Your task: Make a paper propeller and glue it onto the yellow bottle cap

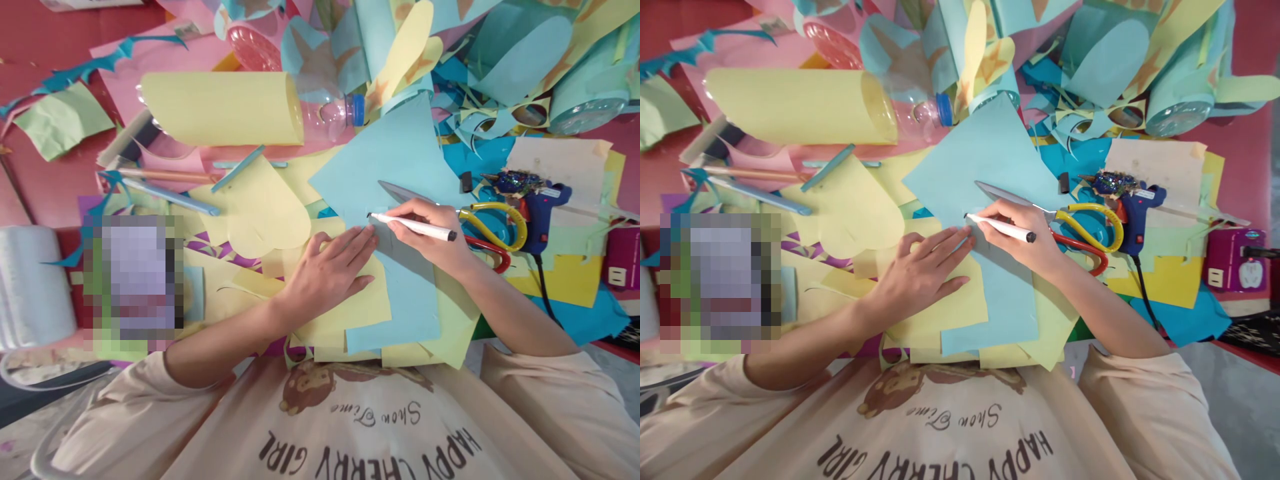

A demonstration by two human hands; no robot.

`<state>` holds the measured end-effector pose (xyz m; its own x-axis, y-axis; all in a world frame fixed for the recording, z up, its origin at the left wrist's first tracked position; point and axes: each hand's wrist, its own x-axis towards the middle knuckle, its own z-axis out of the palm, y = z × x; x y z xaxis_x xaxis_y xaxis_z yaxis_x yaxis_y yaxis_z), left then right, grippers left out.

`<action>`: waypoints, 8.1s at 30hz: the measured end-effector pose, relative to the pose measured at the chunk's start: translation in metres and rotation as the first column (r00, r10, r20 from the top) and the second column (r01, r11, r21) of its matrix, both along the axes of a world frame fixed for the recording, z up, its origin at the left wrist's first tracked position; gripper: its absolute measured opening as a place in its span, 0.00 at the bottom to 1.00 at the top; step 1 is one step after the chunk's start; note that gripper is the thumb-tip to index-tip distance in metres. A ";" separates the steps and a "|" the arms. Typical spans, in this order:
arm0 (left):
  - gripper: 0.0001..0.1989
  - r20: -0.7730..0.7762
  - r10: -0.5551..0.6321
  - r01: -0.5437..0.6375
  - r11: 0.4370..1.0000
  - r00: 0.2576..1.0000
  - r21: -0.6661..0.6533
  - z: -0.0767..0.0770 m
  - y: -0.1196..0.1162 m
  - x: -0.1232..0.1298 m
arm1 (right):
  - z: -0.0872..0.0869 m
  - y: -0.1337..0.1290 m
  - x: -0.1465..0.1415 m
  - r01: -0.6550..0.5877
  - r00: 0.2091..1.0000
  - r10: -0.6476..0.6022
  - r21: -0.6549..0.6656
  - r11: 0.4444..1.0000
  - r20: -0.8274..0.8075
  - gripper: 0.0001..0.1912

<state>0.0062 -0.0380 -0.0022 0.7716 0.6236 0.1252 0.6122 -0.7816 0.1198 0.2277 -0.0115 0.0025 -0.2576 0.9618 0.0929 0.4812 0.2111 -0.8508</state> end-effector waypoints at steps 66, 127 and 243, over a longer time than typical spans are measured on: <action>0.23 0.004 -0.001 0.001 0.999 1.000 -0.040 -0.001 -0.001 -0.001 | -0.003 -0.001 0.007 0.254 0.932 -0.275 -0.116 0.960 -0.236 0.12; 0.22 0.048 -0.023 0.020 0.999 0.999 0.048 -0.007 -0.001 0.000 | 0.004 -0.011 -0.016 0.028 0.994 -0.035 -0.063 0.998 -0.106 0.07; 0.07 0.739 0.508 -0.018 0.829 0.442 -0.559 -0.014 0.023 -0.009 | 0.014 -0.005 -0.003 -0.141 0.690 -0.249 -0.464 0.875 -0.679 0.11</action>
<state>-0.0031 -0.0147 -0.0161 0.2181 0.9381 0.2692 0.1771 -0.3093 0.9343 0.2249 -0.0170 0.0166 -0.2472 0.9441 -0.2180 -0.3012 -0.2887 -0.9088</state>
